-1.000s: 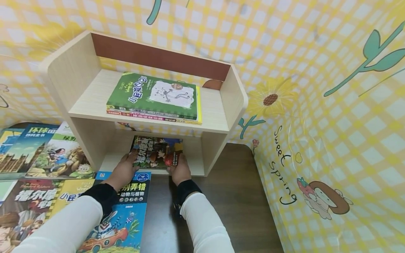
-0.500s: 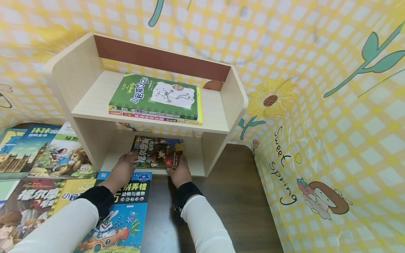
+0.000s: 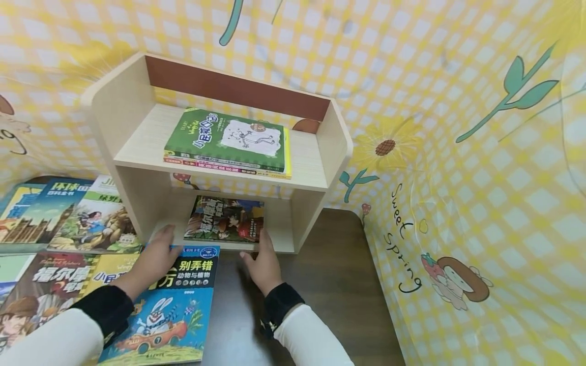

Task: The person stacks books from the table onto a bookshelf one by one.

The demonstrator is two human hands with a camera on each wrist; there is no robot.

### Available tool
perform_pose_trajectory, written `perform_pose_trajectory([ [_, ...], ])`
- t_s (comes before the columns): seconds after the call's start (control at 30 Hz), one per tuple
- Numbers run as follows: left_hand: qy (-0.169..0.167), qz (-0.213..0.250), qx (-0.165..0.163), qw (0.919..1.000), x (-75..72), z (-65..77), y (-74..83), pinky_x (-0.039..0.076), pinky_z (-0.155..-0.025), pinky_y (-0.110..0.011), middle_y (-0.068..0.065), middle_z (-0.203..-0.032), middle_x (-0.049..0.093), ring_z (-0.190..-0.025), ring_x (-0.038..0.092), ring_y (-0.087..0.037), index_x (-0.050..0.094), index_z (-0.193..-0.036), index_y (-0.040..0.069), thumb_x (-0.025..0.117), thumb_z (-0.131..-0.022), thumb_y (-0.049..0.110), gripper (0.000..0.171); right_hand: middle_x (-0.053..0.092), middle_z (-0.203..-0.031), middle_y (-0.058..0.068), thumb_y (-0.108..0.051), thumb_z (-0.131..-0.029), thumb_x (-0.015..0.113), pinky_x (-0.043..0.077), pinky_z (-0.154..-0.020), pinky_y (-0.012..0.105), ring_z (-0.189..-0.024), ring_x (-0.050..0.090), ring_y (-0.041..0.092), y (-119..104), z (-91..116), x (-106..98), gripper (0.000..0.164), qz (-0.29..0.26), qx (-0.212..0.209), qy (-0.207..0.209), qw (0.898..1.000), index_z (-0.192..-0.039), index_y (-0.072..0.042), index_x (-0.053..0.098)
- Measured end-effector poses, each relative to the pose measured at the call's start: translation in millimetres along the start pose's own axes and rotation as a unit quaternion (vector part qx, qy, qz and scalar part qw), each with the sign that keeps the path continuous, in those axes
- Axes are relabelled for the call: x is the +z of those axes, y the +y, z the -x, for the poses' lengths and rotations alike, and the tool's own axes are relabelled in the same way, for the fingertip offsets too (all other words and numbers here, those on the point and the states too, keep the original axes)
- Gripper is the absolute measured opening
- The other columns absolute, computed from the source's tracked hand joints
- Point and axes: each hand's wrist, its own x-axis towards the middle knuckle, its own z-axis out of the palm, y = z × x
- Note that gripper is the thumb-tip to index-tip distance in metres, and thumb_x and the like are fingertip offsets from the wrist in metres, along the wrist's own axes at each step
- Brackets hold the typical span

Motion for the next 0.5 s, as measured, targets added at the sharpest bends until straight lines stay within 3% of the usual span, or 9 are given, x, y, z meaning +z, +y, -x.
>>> perform_pose_trajectory([
  [0.13,0.015,-0.011,-0.012,0.9998,-9.1,23.2,-7.8,0.033,-0.101,-0.065,-0.041,-0.146,0.020,-0.129,0.029,-0.057,0.015,-0.147,-0.016,0.062,-0.094,0.018,0.078,0.017,-0.160,0.014,-0.032,-0.095,0.063,0.030,-0.112,0.051,-0.144,0.023,0.031,-0.3,24.4,-8.1,0.080,0.005,-0.003,-0.001,1.000,-0.156,-0.011,0.015],
  [0.33,0.042,-0.018,-0.075,0.9961,-15.6,52.6,-21.8,0.035,-0.096,-0.068,-0.042,-0.136,0.029,-0.121,0.033,-0.057,0.016,-0.146,-0.016,0.075,-0.083,0.027,0.097,0.022,-0.158,0.015,-0.032,-0.090,0.069,0.032,-0.111,0.051,-0.143,0.026,0.031,-5.0,57.7,-14.4,0.085,0.038,-0.019,0.007,0.999,-0.155,-0.009,0.019],
  [0.5,0.015,-0.034,-0.128,0.9911,-17.6,71.4,-26.8,0.040,-0.090,-0.065,-0.044,-0.121,0.034,-0.108,0.039,-0.053,0.026,-0.134,-0.025,0.079,-0.077,0.039,0.101,0.024,-0.157,0.016,-0.032,-0.083,0.077,0.036,-0.107,0.053,-0.140,0.033,0.033,-14.4,83.4,-14.9,0.093,0.082,-0.021,0.012,0.996,-0.154,-0.008,0.021],
])
